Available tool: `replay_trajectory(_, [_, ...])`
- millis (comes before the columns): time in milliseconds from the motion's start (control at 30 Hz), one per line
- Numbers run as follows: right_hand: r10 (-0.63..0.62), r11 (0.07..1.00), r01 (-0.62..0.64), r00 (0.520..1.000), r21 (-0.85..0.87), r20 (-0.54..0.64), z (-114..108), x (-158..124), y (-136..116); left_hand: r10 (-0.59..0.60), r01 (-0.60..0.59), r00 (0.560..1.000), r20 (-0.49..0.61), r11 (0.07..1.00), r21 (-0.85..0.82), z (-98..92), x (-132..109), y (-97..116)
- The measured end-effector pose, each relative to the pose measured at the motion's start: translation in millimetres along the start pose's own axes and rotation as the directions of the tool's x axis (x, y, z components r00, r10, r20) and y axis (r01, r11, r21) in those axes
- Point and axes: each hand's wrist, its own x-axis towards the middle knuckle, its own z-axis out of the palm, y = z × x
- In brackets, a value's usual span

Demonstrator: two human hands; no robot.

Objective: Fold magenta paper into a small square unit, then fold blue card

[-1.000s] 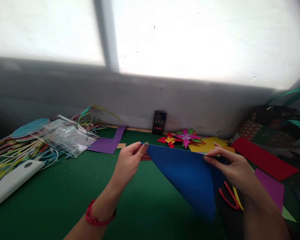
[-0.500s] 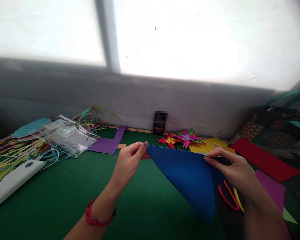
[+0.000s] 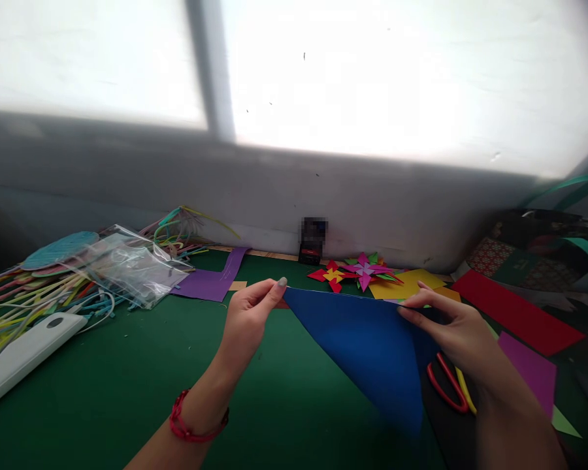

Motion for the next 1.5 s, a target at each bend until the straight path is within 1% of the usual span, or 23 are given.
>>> replay_trajectory(233, [0.017, 1.0, -0.017, 1.0, -0.008, -0.002, 1, -1, -3, -0.038, 0.039, 0.999, 0.012, 0.996, -0.077, -0.5, 1, -8])
replay_trajectory(367, [0.023, 1.0, -0.023, 1.0, -0.002, 0.014, 1, -1, -5, -0.046, 0.044, 0.997, -0.055, 0.998, -0.05, -0.9, 2, -13])
replay_trajectory(433, [0.027, 1.0, -0.027, 0.999, -0.005, 0.017, 1, -2, -6, -0.052, 0.048, 0.996, -0.07, 0.997, -0.062, -0.3, 2, -14])
replay_trajectory(500, [0.033, 0.999, -0.033, 0.999, -0.017, 0.004, 0, -2, -6, -0.07, 0.066, 0.997, -0.038, 0.993, -0.1, 0.9, 1, -13])
replay_trajectory(567, [0.038, 0.999, -0.039, 0.999, -0.038, -0.017, 0, -2, -6, -0.097, 0.1, 0.995, 0.03, 0.987, -0.123, 2.4, 2, -11])
replay_trajectory(633, [0.034, 0.998, -0.036, 0.999, -0.053, -0.029, 1, -2, -6, -0.118, 0.127, 0.989, 0.084, 0.985, -0.117, 3.7, 2, -10])
replay_trajectory(667, [0.031, 0.998, -0.033, 0.999, -0.056, -0.029, 1, -2, -6, -0.123, 0.132, 0.988, 0.091, 0.985, -0.108, 4.2, 3, -10])
replay_trajectory(767, [0.037, 0.998, -0.038, 0.999, -0.048, -0.022, 2, -1, -7, -0.12, 0.125, 0.991, 0.066, 0.989, -0.078, 4.9, 4, -12])
replay_trajectory(933, [0.062, 0.997, -0.062, 0.998, -0.035, 0.0, 3, -1, -10, -0.095, 0.095, 0.995, -0.01, 0.995, 0.001, 4.8, 5, -15])
replay_trajectory(1200, [0.059, 0.998, -0.058, 0.998, -0.029, 0.032, 2, -3, -20, -0.103, 0.104, 0.994, -0.04, 0.994, 0.034, 4.7, 5, -15])
replay_trajectory(1367, [0.042, 0.999, -0.041, 0.998, -0.032, 0.04, 3, -3, -23, -0.122, 0.123, 0.991, -0.049, 0.992, 0.013, 2.7, 6, -13])
replay_trajectory(1433, [0.033, 0.999, -0.031, 0.999, -0.033, 0.033, 4, -3, -23, -0.132, 0.131, 0.99, -0.04, 0.991, -0.023, 3.4, 6, -13])
replay_trajectory(1500, [0.028, 0.999, -0.028, 1.0, -0.031, 0.014, 4, -3, -22, -0.149, 0.148, 0.989, -0.005, 0.985, -0.086, 6.0, 5, -13])
